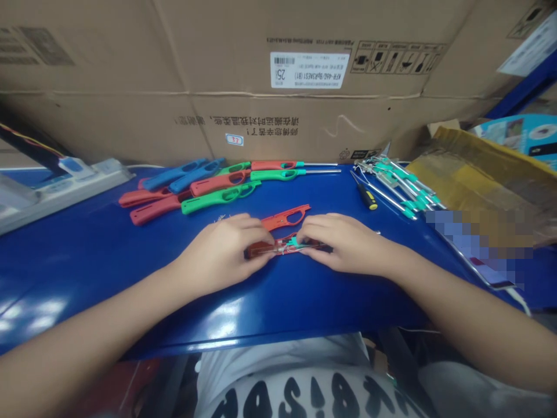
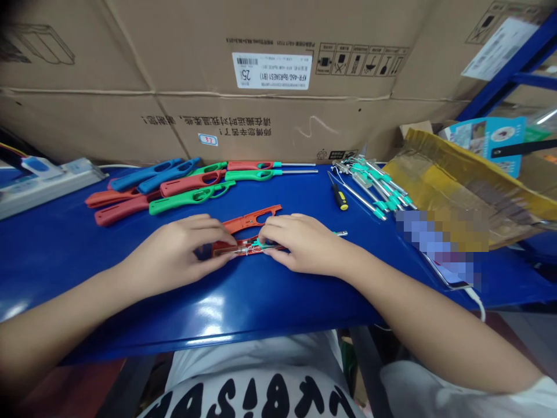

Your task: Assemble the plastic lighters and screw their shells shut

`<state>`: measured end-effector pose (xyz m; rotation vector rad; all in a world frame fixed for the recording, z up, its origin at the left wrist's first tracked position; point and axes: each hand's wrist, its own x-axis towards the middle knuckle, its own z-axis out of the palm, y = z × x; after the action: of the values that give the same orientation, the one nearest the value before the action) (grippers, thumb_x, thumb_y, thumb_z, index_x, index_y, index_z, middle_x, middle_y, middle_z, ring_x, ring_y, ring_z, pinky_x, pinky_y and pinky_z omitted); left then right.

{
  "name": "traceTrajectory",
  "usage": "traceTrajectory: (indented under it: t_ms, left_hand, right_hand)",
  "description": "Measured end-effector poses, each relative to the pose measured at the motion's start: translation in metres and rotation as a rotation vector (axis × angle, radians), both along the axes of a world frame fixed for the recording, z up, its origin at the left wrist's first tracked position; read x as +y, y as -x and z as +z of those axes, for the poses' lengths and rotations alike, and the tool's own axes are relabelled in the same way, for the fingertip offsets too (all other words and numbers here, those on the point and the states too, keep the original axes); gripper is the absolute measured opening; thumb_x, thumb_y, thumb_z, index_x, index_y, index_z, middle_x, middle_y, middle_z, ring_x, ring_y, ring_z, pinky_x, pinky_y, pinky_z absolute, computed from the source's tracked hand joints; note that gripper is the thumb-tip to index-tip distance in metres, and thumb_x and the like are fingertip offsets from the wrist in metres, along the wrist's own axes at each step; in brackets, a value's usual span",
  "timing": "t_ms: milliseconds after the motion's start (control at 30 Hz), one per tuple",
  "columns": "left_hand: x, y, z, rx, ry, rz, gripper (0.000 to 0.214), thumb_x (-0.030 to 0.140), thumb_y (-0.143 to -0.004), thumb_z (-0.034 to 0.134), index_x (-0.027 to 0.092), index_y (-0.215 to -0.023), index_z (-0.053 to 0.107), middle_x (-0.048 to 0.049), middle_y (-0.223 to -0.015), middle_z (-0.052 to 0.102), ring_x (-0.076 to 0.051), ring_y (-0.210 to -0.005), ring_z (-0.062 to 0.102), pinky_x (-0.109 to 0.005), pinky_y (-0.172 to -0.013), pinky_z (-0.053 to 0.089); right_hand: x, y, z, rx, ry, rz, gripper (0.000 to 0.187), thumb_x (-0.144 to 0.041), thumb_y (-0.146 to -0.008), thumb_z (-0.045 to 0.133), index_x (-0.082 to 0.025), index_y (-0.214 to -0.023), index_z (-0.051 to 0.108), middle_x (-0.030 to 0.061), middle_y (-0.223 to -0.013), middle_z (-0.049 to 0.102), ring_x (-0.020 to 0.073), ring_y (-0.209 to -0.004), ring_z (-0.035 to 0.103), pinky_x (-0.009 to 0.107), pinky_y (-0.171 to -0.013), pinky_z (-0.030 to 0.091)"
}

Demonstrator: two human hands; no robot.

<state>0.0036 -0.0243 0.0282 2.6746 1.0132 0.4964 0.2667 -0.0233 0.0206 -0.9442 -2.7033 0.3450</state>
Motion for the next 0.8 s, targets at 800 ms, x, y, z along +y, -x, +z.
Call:
traceTrajectory:
  t_ms: [800]
  left_hand:
    - [-0.002, -0.006, -0.015, -0.043, 0.082, -0.042, 0.012, 0.018, -0.095, 0.058, 0.019, -0.094, 0.070, -0.0044, -0.096, 0.072, -0.022, -0.094, 0.064, -0.035, -0.084, 0.050]
  right_hand:
    - [0.005, 0.001, -0.008, 0.265, 0.279, -0.116, 0.005, -0.013, -0.084, 0.068, -0.017, -0.086, 0.068, -0.0001, -0.080, 0.064, 0.0109, -0.070, 0.053, 0.023, -0.066, 0.043]
